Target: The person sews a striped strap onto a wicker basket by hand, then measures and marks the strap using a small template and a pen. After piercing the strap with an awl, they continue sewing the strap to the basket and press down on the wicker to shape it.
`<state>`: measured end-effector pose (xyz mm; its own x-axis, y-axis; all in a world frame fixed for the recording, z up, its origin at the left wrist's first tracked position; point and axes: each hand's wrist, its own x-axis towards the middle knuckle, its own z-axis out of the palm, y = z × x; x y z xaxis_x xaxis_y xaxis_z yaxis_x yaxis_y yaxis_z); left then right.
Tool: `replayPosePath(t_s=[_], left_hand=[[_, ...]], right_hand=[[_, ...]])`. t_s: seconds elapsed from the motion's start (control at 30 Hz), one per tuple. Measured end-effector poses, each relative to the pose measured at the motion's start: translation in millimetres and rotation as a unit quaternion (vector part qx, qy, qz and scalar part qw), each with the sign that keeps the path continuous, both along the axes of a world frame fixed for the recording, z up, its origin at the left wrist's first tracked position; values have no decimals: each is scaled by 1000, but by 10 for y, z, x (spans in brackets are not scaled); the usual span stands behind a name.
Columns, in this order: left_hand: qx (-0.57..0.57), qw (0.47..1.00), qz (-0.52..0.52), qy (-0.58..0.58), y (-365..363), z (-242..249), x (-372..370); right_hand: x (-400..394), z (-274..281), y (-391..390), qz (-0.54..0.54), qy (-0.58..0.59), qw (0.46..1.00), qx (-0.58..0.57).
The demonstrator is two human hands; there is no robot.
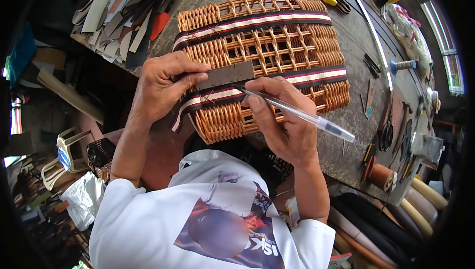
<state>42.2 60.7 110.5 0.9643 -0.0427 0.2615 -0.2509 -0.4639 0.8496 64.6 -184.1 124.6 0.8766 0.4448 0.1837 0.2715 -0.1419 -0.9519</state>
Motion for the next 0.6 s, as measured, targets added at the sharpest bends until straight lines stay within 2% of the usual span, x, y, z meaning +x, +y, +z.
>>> replayPosePath(t_s=[0.07, 0.1, 0.2, 0.6], left_hand=[[2, 1000, -2, 2, 2, -4, 0], [-1, 1000, -4, 3, 5, -7, 3], [-9, 1000, -6, 5, 9, -15, 6], [-7, 1000, -9, -6, 18, -61, 1]], right_hand=[[103, -28, 107, 15, -67, 997, -38], [122, -26, 148, 22, -53, 997, -49], [204, -93, 263, 46, -158, 984, -71], [196, -168, 283, 69, -204, 972, -94]])
